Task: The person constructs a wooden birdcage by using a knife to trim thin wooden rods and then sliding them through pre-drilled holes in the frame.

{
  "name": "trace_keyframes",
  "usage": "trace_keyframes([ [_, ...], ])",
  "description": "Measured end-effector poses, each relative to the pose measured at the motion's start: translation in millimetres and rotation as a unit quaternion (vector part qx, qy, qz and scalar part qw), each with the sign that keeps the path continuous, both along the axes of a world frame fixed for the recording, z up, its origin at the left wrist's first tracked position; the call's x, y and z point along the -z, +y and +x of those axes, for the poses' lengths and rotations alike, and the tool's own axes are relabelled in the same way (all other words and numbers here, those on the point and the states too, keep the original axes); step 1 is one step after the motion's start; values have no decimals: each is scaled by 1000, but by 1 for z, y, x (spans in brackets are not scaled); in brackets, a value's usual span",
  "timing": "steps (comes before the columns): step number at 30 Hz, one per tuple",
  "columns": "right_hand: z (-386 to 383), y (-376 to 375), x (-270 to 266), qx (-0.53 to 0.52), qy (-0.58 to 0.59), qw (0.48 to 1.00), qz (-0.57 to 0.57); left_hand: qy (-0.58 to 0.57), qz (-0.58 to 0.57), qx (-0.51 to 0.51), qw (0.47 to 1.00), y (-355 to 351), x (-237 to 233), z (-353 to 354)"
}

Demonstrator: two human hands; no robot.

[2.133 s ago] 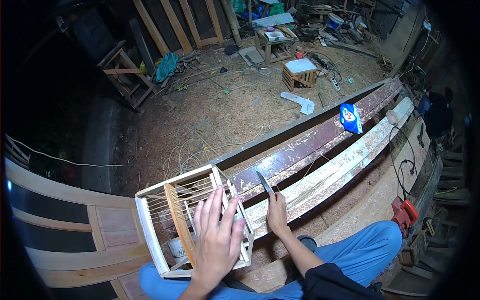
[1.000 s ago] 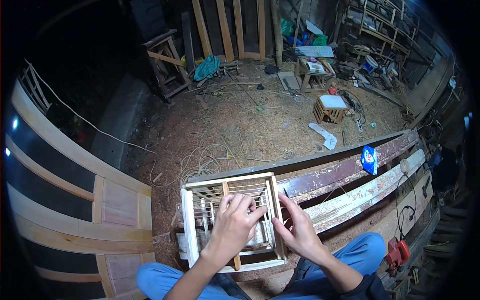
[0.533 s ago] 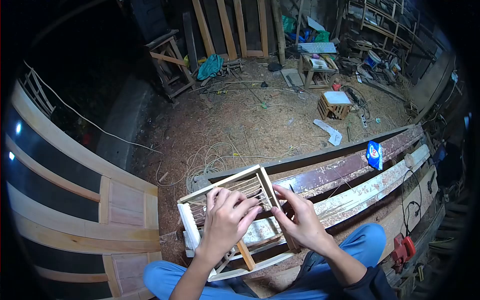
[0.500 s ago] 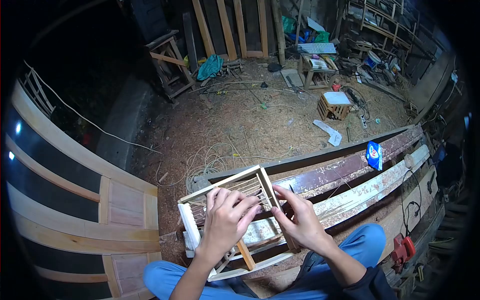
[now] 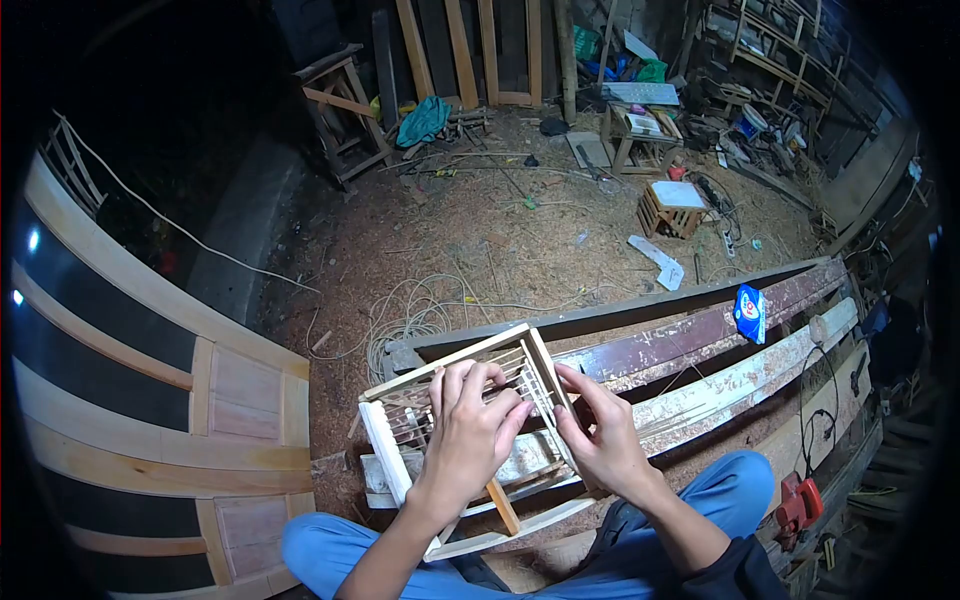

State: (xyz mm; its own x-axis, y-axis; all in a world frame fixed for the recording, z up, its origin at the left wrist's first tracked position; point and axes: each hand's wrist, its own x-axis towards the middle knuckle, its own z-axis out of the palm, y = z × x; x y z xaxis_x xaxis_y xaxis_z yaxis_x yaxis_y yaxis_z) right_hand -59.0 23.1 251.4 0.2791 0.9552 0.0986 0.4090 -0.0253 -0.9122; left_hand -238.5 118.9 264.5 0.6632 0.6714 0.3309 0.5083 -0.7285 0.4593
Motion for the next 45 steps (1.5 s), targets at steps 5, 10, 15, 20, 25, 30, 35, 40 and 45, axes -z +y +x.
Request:
trace_keyframes([
  [5,2,1,15,13,-26,997,65,-1,-13,4,1000,2,2,2],
  [10,2,2,14,10,-22,998,59,-4,-14,2,1000,3,2,2],
  [15,3,2,1,5,-15,1000,25,-11,-20,4,1000,6,3,1],
  [20,3,4,-3,-11,-2,1000,8,-30,-49,-11,998,8,-5,-8],
  [25,-1,7,-18,-30,2,999,-15,-46,-14,-34,998,16,-27,-26],
  [30,-13,19,-20,-79,-11,996,37,-4,-36,-90,995,25,-34,-55],
  [35,-18,37,-47,-165,-41,985,16,-46,17,-98,994,31,-41,-80],
  [40,-22,69,-77,-323,-59,944,-25,-50,-109,-152,981,24,-59,-109],
  [45,-30,95,-76,-387,-105,913,-74,5,148,-84,985,19,-58,-127],
])
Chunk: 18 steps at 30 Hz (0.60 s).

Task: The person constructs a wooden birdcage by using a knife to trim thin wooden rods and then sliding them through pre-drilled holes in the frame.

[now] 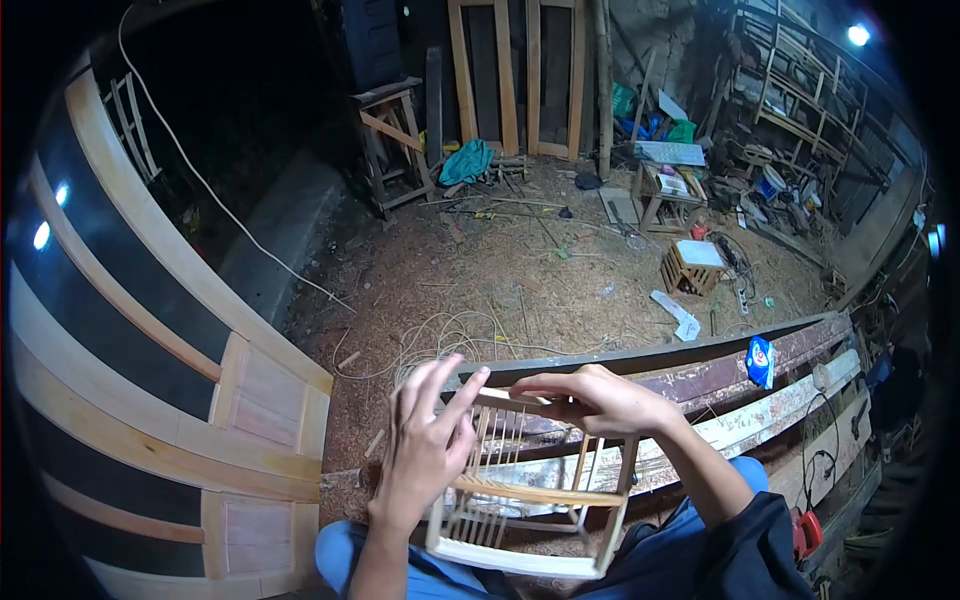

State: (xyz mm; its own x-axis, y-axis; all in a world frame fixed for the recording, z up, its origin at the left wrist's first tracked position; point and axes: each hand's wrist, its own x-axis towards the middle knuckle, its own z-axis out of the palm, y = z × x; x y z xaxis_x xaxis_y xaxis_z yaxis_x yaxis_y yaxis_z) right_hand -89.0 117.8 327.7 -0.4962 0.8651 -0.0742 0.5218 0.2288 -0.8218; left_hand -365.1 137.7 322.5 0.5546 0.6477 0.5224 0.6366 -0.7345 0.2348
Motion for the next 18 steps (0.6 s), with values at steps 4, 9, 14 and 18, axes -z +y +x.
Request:
trace_keyframes([
  [4,-12,8,0,-53,51,997,7,-51,-111,76,990,2,8,-6],
  [9,-21,10,-19,-60,10,996,72,-95,-183,60,977,-1,2,-9],
  [14,-36,-11,-12,120,-8,930,348,-171,-153,5,973,-14,-8,-5],
  [18,-58,-44,7,268,-11,868,417,-176,-114,-27,977,-17,-10,2],
])
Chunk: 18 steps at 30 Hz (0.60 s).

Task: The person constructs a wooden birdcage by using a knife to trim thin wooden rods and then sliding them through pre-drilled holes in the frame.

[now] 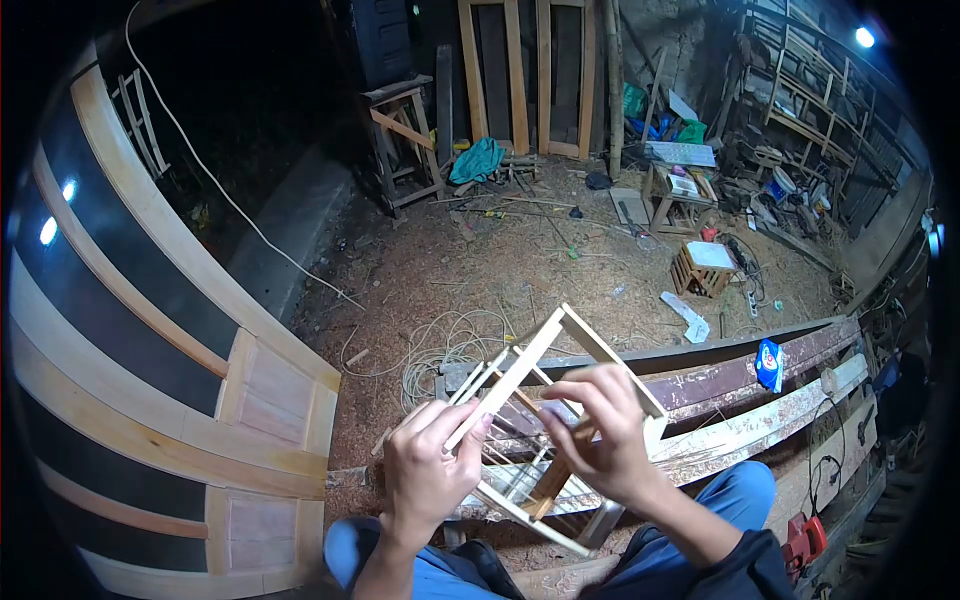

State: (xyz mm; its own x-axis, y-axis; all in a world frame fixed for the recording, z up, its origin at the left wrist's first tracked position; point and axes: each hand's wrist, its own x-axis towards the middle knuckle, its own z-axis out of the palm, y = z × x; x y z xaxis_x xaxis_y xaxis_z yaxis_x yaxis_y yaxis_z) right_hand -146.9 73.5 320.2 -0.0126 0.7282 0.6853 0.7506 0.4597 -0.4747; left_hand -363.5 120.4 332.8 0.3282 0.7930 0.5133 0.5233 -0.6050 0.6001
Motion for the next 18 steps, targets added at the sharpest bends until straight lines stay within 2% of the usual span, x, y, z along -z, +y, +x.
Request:
trace_keyframes([
  [2,-14,-7,3,-14,96,991,-96,1,-3,-2,1000,-1,2,5],
  [6,-17,-4,26,-33,140,984,-109,10,-11,-3,1000,-3,11,16],
  [8,-14,-6,20,3,189,960,-205,3,-35,-11,999,-4,20,19],
  [10,-11,-6,28,10,186,963,-192,10,-40,-10,999,-5,26,22],
  [12,-7,-4,40,1,132,981,-140,-15,-45,-6,999,-5,30,26],
  [18,-6,-4,44,13,136,981,-138,-40,-90,-4,995,-3,27,38],
])
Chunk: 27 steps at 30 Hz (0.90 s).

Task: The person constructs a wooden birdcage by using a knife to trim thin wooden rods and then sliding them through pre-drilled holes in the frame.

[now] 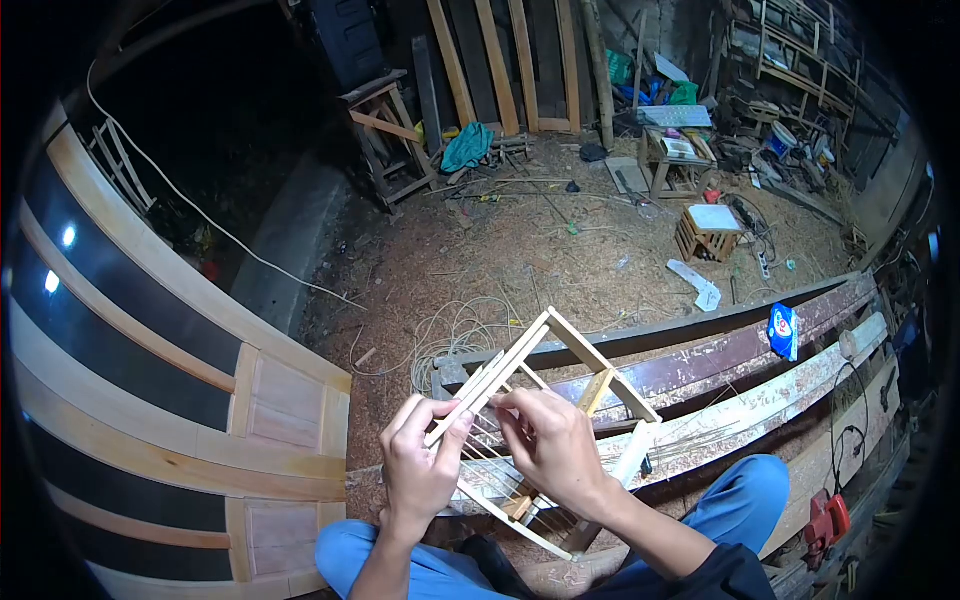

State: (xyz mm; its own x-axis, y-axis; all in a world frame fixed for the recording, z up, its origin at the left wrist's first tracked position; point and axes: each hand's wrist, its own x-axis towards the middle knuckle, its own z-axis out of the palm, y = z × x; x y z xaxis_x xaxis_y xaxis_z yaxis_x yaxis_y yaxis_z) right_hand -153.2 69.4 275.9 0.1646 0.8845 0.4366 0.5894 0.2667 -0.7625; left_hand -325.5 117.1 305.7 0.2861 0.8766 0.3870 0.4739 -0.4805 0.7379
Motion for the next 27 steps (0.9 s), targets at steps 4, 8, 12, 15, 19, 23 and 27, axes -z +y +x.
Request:
trace_keyframes([
  [4,6,0,-4,-16,30,999,-30,-9,-18,4,1000,2,4,2],
  [8,6,2,2,-2,25,1000,-10,-16,-22,3,1000,0,5,2],
  [12,3,2,2,8,21,1000,-11,-14,-28,-8,999,-2,5,2],
  [15,2,2,3,52,13,998,-37,-20,-50,-12,998,-4,1,3],
  [19,4,2,-5,23,16,998,-61,-33,-59,-13,998,-3,0,3],
  [23,6,4,-7,9,23,995,-93,-32,-51,-9,998,-1,0,3],
  [27,7,5,-6,-4,33,997,-76,-29,-54,-7,998,0,-2,4],
])
